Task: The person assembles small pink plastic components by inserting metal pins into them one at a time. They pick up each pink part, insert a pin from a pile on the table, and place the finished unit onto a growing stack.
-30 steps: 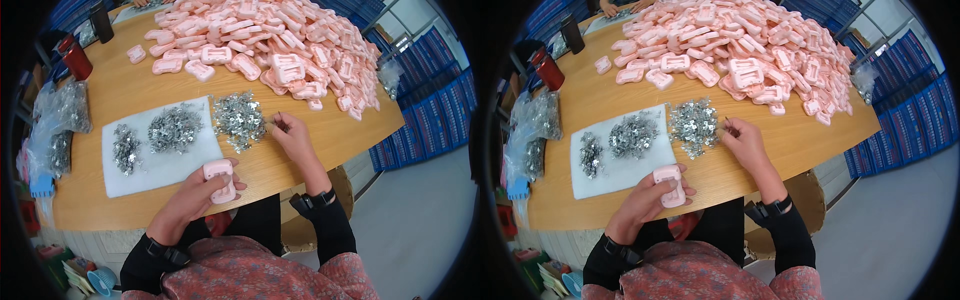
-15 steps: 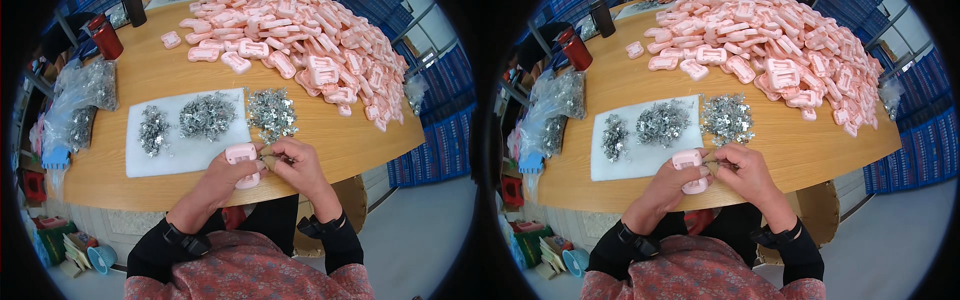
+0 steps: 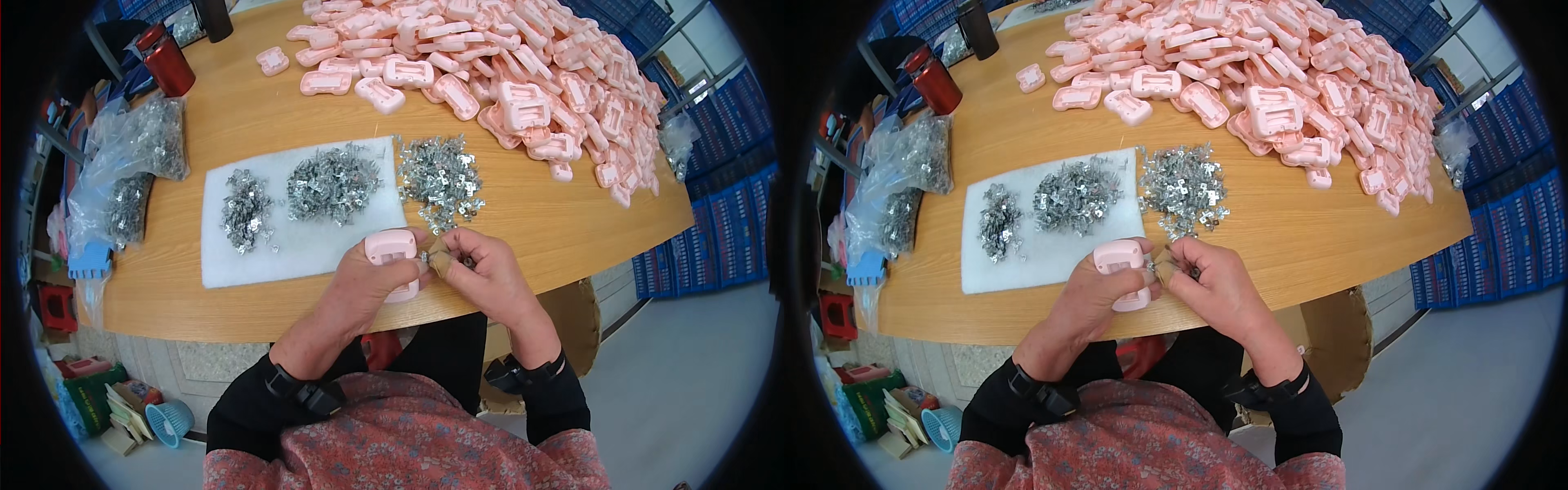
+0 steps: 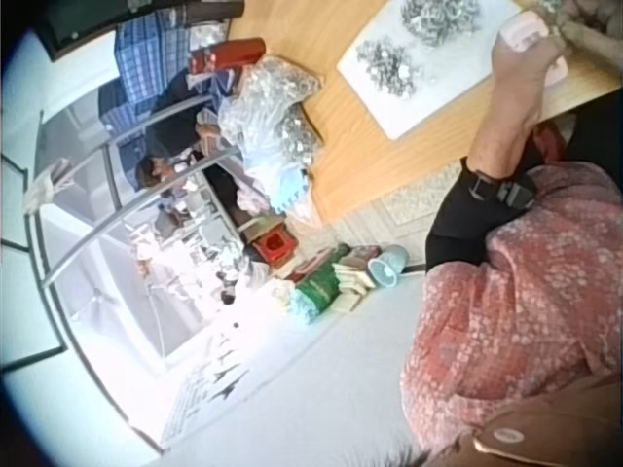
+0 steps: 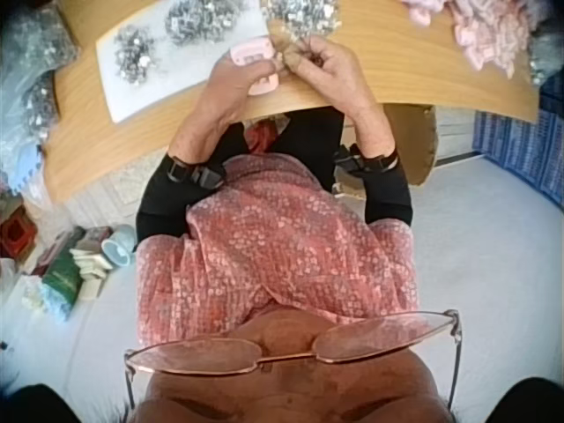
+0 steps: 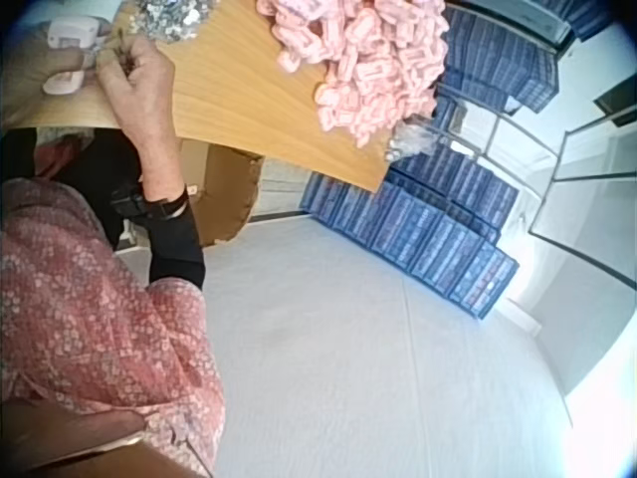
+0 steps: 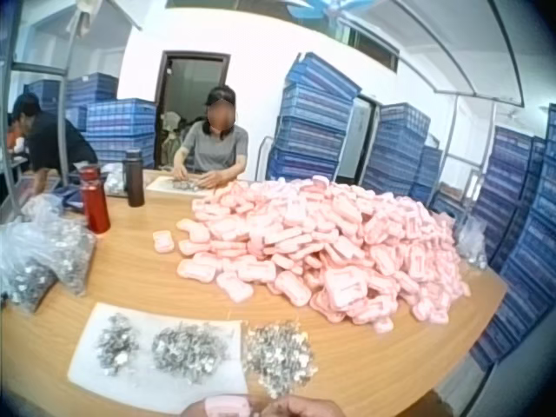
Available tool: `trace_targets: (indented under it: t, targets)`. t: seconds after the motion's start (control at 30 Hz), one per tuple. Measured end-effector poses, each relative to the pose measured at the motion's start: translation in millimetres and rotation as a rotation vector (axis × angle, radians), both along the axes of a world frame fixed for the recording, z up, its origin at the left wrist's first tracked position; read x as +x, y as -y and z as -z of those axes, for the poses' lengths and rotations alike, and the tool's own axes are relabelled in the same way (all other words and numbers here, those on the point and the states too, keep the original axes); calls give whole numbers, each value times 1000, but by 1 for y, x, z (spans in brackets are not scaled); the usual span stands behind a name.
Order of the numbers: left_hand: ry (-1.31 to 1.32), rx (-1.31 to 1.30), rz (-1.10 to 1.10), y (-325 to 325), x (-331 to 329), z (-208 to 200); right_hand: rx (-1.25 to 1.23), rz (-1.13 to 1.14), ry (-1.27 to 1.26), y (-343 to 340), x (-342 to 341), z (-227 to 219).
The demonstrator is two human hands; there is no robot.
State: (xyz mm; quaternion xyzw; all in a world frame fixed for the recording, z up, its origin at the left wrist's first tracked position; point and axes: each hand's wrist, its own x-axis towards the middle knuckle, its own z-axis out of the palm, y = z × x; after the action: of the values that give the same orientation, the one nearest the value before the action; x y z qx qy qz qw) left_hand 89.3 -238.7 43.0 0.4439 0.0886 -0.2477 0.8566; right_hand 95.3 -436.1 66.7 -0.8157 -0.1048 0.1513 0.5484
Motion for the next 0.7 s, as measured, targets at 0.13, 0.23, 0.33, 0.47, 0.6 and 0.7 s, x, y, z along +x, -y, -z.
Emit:
trace_targets:
  t: [0.13, 0.23, 0.33, 0.47, 0.6, 0.7]
  targets:
    - [51, 3, 103, -4, -1, 2, 135, 57, 22, 0, -3, 6]
    - [-133, -333, 150, -14, 1, 4, 217, 105, 88, -2, -4, 7]
    - [-144, -297, 186, -19, 1, 7, 153, 83, 188, -7, -5, 5]
    - [-152, -247, 202, -21, -3, 5, 41, 25, 418, -21, -2, 2]
    - [-153, -267, 193, -25, -6, 3, 38, 23, 351, -26, -3, 5]
    - [-62, -237, 129, -31, -8, 6, 210, 135, 144, -22, -9, 11]
